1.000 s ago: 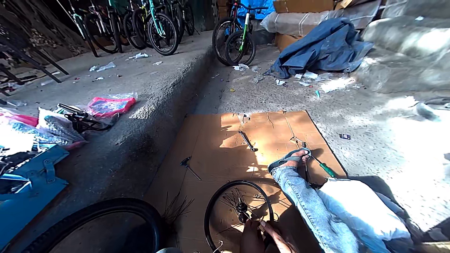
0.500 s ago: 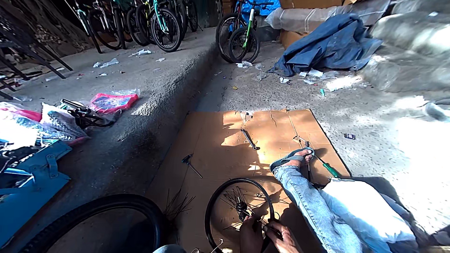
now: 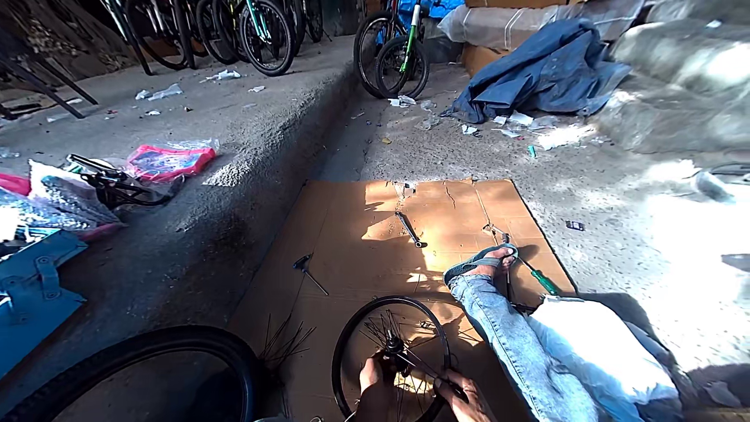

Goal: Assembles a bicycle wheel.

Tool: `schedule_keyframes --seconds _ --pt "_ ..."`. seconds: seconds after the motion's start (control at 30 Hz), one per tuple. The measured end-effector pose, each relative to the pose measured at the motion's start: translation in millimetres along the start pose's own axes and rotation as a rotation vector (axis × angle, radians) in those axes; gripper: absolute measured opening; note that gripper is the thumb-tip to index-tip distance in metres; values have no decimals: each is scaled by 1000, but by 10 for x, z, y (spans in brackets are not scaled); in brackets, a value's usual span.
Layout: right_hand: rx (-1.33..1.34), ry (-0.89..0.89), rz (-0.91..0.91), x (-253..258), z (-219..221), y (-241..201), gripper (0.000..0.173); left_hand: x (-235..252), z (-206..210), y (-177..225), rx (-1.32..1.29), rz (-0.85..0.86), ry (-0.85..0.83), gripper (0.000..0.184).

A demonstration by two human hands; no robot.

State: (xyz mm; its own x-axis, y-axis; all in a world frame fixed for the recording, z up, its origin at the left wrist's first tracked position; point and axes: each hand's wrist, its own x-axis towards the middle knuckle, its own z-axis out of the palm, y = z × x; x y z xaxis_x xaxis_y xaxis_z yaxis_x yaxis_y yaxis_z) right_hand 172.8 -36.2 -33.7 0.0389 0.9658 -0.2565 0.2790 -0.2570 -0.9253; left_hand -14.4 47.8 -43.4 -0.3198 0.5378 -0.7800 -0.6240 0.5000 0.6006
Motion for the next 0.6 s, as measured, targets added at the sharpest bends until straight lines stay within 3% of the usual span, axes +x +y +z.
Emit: schedule_keyframes --seconds 0.1,0.23,0.43,0.6 --pt "30 7 -5 12 -1 12 15 98 -11 25 -234 -128 -176 17" --pt "48 4 9 25 6 69 15 95 8 30 -392 -212 -195 15" --pt "16 7 39 25 5 51 17 73 4 61 -483 -201 -264 19" --pt "33 19 27 30 23 67 16 -21 11 -13 -413 -42 -148 12"
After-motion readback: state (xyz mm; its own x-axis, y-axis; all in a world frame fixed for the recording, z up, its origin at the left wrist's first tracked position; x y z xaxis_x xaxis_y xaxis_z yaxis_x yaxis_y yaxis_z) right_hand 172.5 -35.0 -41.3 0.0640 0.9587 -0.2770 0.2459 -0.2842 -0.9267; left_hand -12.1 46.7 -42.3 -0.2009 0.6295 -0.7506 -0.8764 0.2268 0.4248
